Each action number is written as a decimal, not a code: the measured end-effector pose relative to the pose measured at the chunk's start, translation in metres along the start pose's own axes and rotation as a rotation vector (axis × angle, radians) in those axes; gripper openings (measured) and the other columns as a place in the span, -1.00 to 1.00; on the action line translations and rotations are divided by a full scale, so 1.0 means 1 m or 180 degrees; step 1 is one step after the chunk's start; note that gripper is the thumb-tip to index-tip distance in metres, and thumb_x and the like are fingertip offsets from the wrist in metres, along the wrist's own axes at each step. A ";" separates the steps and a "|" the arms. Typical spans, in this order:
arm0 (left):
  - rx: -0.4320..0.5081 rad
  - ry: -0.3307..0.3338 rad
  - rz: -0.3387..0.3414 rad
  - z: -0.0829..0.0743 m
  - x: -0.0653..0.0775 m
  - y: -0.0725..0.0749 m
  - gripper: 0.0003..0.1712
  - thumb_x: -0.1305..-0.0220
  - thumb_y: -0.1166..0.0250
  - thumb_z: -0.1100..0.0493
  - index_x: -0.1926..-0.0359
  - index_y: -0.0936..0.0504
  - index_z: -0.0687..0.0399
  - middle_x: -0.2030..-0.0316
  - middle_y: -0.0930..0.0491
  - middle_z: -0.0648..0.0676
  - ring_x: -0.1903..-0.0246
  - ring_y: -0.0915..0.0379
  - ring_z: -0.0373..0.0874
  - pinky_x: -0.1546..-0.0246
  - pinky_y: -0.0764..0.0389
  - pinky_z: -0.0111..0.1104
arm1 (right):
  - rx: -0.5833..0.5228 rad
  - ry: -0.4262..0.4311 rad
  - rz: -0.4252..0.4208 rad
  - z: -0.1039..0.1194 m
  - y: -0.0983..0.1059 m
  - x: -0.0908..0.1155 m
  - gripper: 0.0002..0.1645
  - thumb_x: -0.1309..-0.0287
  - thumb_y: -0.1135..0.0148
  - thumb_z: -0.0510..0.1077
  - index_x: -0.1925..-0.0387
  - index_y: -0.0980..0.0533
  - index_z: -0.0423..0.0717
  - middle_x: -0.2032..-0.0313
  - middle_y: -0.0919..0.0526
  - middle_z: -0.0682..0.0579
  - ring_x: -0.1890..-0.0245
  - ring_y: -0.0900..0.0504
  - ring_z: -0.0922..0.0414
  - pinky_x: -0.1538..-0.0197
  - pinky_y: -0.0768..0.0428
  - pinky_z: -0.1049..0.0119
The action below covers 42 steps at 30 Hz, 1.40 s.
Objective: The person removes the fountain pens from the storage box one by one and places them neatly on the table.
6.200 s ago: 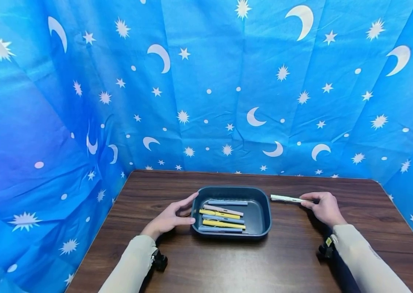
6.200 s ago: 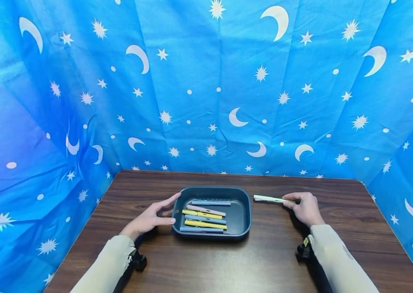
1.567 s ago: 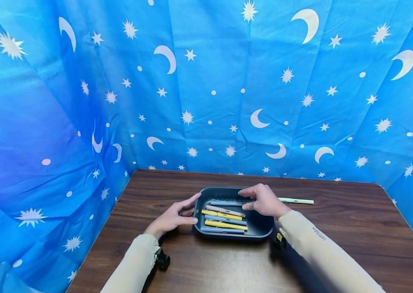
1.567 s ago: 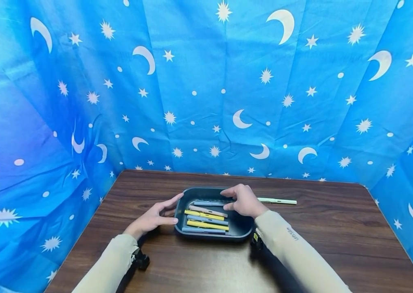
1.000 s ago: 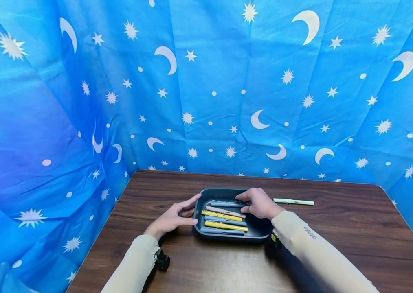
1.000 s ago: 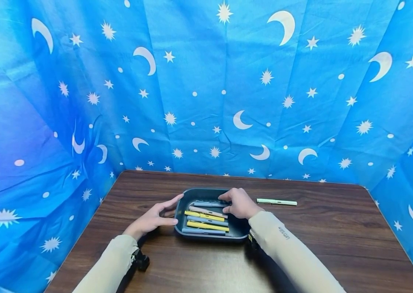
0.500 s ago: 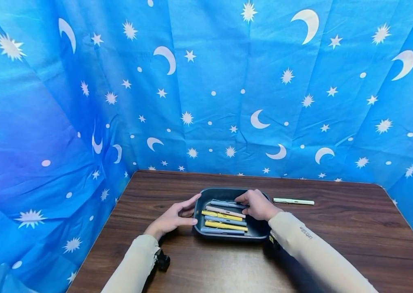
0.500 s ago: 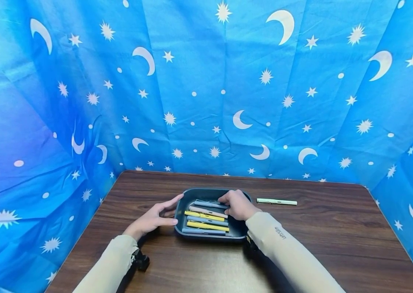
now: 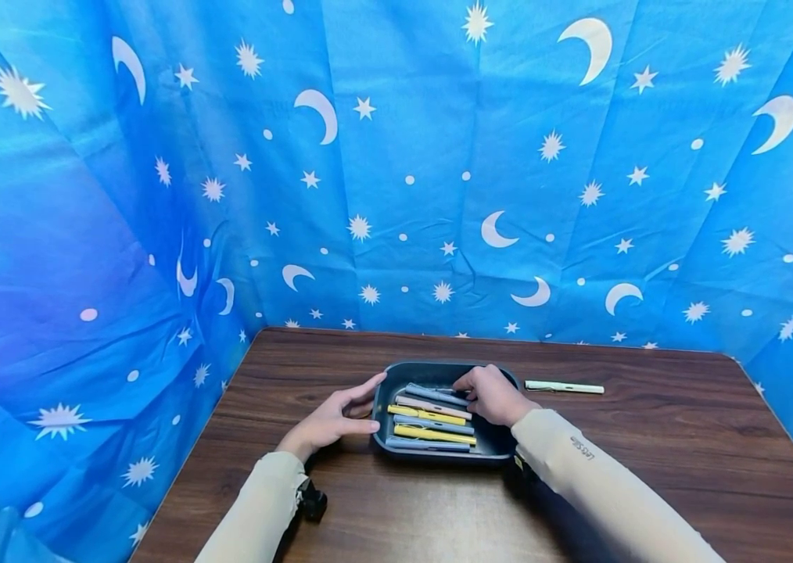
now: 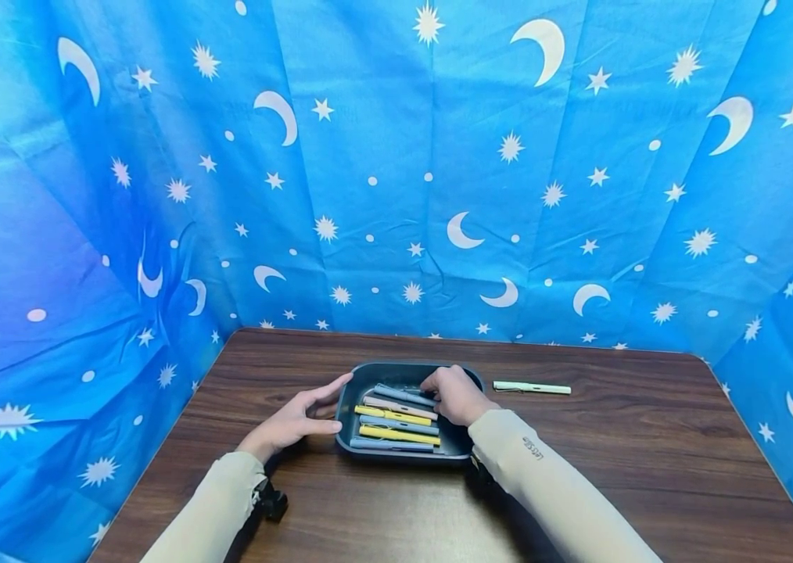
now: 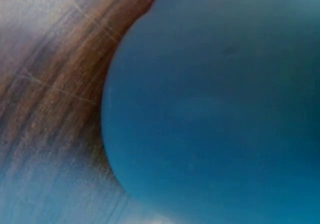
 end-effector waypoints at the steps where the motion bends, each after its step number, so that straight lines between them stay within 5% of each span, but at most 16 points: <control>1: 0.0002 0.0004 0.0002 0.000 0.000 0.000 -0.07 -0.45 -0.36 0.20 -0.67 -0.12 -0.29 -0.66 -0.02 -0.07 -0.58 -0.11 0.11 -0.58 -0.04 0.15 | 0.0007 0.0000 0.0011 0.000 0.000 0.000 -0.51 -0.18 -0.35 -0.58 -0.12 -0.70 -0.27 -0.12 -0.74 -0.22 0.04 -0.81 -0.07 0.03 -0.79 0.11; 14: -0.0032 0.0014 -0.0004 0.000 0.002 -0.001 -0.06 -0.45 -0.37 0.18 -0.67 -0.11 -0.31 -0.66 -0.02 -0.09 -0.58 -0.12 0.12 -0.58 -0.04 0.16 | 0.0150 0.0097 -0.0046 0.005 0.001 0.003 -0.56 -0.22 -0.28 -0.58 -0.09 -0.71 -0.28 -0.07 -0.77 -0.19 -0.14 -0.73 -0.11 -0.10 -0.74 -0.02; 42: -0.0002 0.0008 0.0014 -0.003 0.002 -0.001 -0.07 -0.46 -0.36 0.19 -0.68 -0.11 -0.30 -0.66 -0.03 -0.09 -0.59 -0.09 0.14 -0.57 0.01 0.22 | 0.0200 0.0257 -0.0430 0.012 0.015 0.011 -0.77 -0.30 -0.40 -0.35 0.03 -0.77 -0.25 0.10 -0.81 -0.11 0.07 -0.77 -0.02 0.01 -0.77 0.02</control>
Point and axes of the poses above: each hand's wrist, its own x-axis away from the middle knuckle, its own y-axis out of the back of the hand, z = x × y, the point moved 7 cm from there along -x, towards the middle knuckle
